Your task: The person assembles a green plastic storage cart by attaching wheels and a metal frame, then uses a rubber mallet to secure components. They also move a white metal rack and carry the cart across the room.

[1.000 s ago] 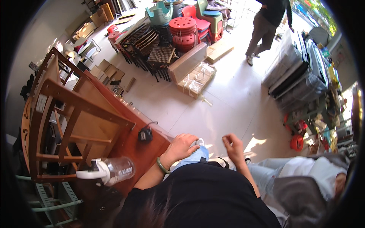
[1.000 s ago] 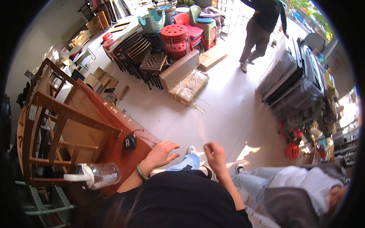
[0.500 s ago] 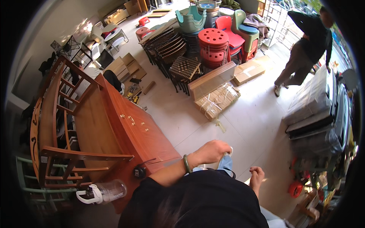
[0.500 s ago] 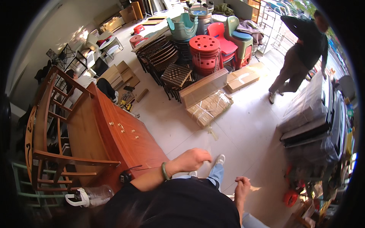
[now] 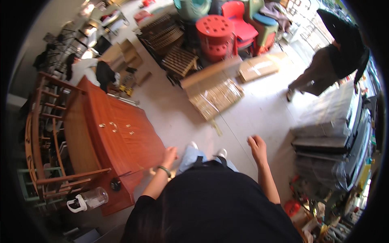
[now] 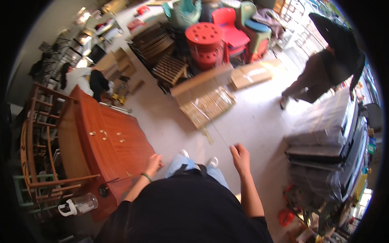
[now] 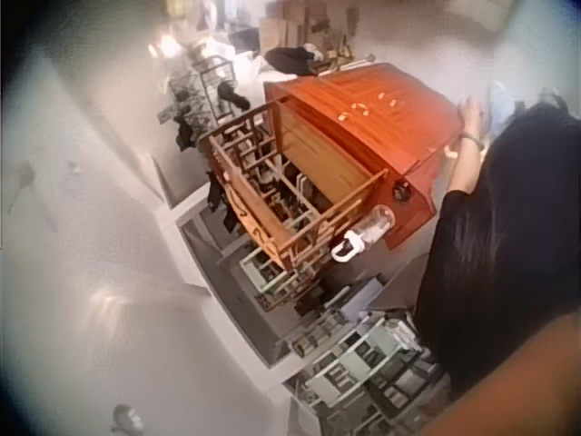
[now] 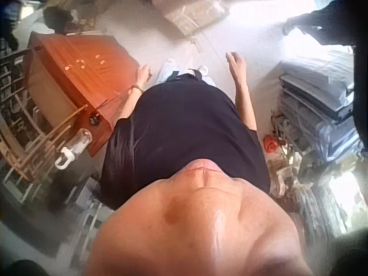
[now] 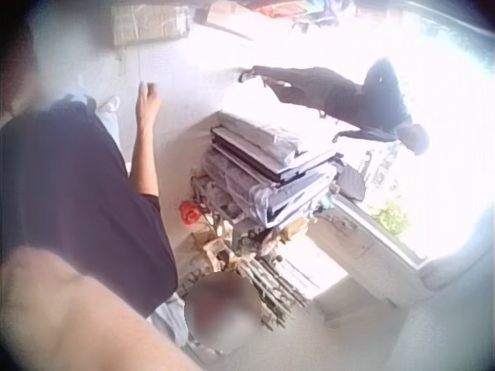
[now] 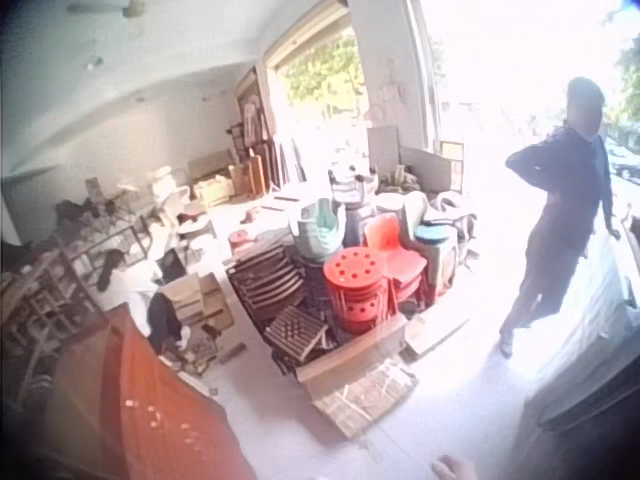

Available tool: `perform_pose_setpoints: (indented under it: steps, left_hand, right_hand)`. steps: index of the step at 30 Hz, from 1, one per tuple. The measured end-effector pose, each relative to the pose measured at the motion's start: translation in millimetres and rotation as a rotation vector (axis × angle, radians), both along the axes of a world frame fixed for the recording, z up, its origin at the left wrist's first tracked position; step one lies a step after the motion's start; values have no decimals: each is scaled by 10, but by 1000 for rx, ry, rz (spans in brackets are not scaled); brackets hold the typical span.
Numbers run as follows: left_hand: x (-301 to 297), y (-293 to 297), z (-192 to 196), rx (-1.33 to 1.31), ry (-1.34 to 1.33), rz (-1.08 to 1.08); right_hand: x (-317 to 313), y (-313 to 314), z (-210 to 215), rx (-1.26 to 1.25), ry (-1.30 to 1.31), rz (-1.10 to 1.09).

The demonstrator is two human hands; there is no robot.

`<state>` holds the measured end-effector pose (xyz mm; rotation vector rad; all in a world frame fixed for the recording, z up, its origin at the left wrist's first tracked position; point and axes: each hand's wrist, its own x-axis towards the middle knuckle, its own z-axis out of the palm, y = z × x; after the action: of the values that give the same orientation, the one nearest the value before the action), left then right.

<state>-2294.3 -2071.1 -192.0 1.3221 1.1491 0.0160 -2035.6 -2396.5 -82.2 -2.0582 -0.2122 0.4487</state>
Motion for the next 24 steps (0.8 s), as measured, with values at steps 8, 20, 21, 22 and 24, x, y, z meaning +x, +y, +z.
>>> perform_pose_setpoints:
  steps: [8, 20, 21, 22, 24]
  left_hand:
    - [-1577, 133, -1377, -302, 496, 118]
    - [1105, 1948, -1000, -271, 155, 24]
    - [1378, 2121, -926, -192, 109, 77]
    - [1621, 2320, -854, -178, 79, 81]
    - [1943, 2631, -725, -148, 29, 91]
  right_hand:
    - [176, 709, -59, -179, 173, 141]
    - [769, 1744, 49, -334, 135, 36]
    - [827, 1810, 60, -306, 141, -10]
    - [862, 1871, 58, -244, 123, -45]
    - [869, 1967, 27, -282, 195, -79]
